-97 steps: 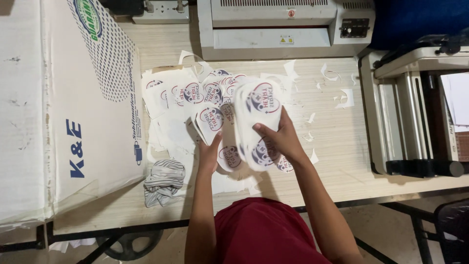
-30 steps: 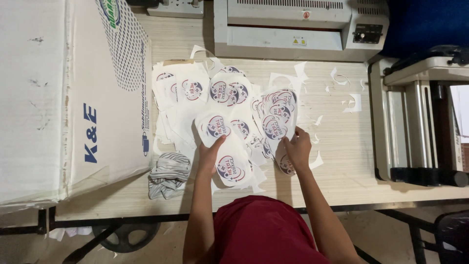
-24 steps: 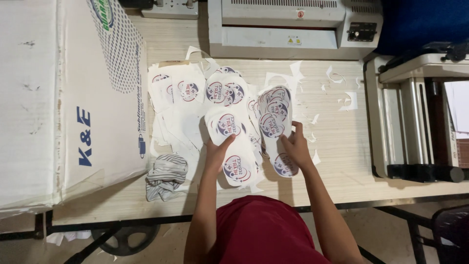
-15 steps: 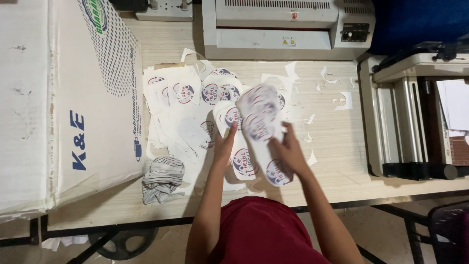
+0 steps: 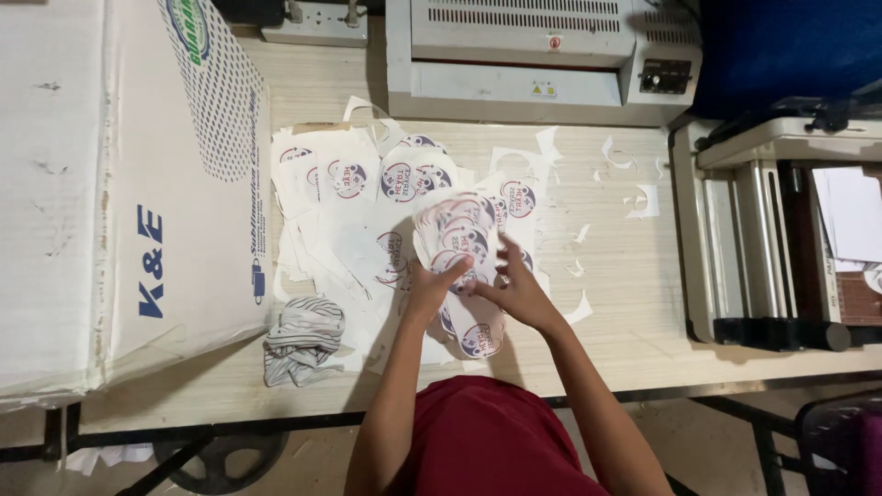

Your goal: Sorting and stacking printed labels from paper scraps on a workbench.

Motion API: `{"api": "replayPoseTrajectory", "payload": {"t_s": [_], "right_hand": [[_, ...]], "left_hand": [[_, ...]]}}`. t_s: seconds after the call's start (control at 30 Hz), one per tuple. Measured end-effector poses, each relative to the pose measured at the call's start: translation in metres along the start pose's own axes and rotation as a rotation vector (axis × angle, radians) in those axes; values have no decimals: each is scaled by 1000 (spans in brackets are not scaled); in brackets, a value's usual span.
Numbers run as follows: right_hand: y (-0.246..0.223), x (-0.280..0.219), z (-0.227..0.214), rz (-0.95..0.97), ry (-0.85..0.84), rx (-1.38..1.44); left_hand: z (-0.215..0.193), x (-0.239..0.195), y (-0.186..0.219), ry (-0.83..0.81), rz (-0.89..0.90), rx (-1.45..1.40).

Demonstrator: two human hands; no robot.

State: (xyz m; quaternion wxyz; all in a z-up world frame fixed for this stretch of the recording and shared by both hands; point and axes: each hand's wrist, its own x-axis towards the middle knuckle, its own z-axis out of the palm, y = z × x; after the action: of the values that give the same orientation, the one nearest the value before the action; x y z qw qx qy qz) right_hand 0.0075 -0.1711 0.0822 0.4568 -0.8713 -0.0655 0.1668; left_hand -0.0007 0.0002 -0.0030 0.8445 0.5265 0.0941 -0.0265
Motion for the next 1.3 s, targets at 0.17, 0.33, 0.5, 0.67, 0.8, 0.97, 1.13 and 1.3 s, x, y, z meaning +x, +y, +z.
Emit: {"api": "replayPoseTrajectory", "payload": {"t_s": [0.17,0.33,0.5,0.67,0.8,0.97,1.13,1.3], "right_hand": [[42,1,21,100,-81,204],[73,-12,44,-195,205,398],[48,-14,33,-81,300,106],[-9,-24,-15,-86,101,-169],[-15,-33,-26,-105,-119,-613],[11,-38,-8,-207,-68,-598],[7,-53,-25,-257,28,-527],[80,-81,-37,-161,351,-345]], "left_hand": [[6,-4,4,-48,-55,134],[32,-18,46,-36,240,317],[27,-14,0,24,167,277],[6,-20,-6,61,12,-23],[-26,-42,-5,132,376,306],[-30,-58,-30,100,274,711],[-15,-59,-30,204,372,725],[-10,-58,-46,305,466,663]]}}
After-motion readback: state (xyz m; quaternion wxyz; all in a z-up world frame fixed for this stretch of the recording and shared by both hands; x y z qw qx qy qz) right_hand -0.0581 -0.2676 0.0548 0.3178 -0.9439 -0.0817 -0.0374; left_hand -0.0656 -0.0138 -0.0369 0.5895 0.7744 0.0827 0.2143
